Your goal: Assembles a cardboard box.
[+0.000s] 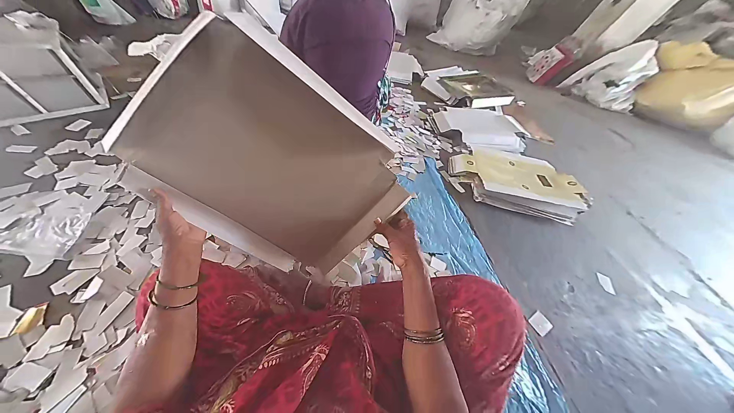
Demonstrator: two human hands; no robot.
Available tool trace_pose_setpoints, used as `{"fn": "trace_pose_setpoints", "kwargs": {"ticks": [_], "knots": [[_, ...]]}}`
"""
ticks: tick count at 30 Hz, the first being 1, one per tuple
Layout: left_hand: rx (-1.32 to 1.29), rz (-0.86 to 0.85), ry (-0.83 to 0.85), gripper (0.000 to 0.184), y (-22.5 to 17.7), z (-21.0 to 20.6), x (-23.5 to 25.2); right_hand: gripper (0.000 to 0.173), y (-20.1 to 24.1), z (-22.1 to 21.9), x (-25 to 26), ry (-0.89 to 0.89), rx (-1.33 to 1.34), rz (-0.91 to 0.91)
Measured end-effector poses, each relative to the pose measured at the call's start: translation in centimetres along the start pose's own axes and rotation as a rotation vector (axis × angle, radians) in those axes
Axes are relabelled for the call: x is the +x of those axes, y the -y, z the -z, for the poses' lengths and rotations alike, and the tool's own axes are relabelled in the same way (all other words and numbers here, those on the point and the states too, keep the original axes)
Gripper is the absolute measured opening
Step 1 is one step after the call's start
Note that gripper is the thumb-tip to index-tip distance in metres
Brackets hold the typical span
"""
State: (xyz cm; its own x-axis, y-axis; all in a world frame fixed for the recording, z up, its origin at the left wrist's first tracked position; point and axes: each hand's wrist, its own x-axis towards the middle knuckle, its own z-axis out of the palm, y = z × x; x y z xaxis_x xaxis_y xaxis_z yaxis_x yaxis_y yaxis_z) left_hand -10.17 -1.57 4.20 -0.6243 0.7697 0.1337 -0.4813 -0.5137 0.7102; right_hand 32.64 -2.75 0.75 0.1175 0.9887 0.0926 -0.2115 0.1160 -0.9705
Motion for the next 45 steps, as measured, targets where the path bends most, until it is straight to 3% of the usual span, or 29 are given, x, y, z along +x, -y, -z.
{"fn": "trace_pose_setpoints", "kwargs": {"ticks": [8, 14, 18, 22, 26, 31, 36, 40, 43, 45], "knots": [[0.029, 0.051, -0.051, 0.045, 0.8, 0.1, 0.2, 0.044, -0.4, -0.4, 0.7, -0.198, -0.177, 0.098], [0.069, 0.07, -0.031, 0.045, 0.9, 0.8, 0.0, 0.025, -0.4, -0.7, 0.3, -0.17, -0.114, 0.228], [0.073, 0.073, 0.016, 0.046, 1.0, 0.7, -0.1, 0.045, -0.1, -1.1, -0.4, -0.201, -0.168, 0.237], [0.079, 0.064, 0.056, 0.044, 0.9, 1.1, -0.3, 0.065, 0.3, -2.7, -1.3, -0.185, 0.007, 0.13], [0.131, 0.073, -0.037, 0.044, 0.7, 1.0, -0.4, 0.029, 1.7, -4.1, -2.5, -0.164, 0.198, 0.013], [0.157, 0.09, -0.035, 0.044, 0.5, 1.0, -0.6, 0.033, 3.1, -4.8, -2.8, -0.192, 0.225, 0.075], [0.152, 0.248, 0.165, 0.046, 0.7, 0.4, -0.6, 0.027, 2.6, -4.8, -2.2, -0.339, 0.301, 0.186], [0.283, 0.431, 0.397, 0.048, 1.8, -0.7, -2.5, 0.036, 2.1, -5.7, -2.5, -0.449, 0.306, 0.123], [0.364, 0.605, 0.308, 0.021, 2.7, -1.7, -4.1, 0.041, 0.4, -6.7, -2.3, -0.391, 0.367, 0.005], [0.434, 0.669, 0.214, 0.021, 3.6, -1.5, -3.8, 0.043, -0.2, -7.0, -2.4, -0.329, 0.376, -0.069]]}}
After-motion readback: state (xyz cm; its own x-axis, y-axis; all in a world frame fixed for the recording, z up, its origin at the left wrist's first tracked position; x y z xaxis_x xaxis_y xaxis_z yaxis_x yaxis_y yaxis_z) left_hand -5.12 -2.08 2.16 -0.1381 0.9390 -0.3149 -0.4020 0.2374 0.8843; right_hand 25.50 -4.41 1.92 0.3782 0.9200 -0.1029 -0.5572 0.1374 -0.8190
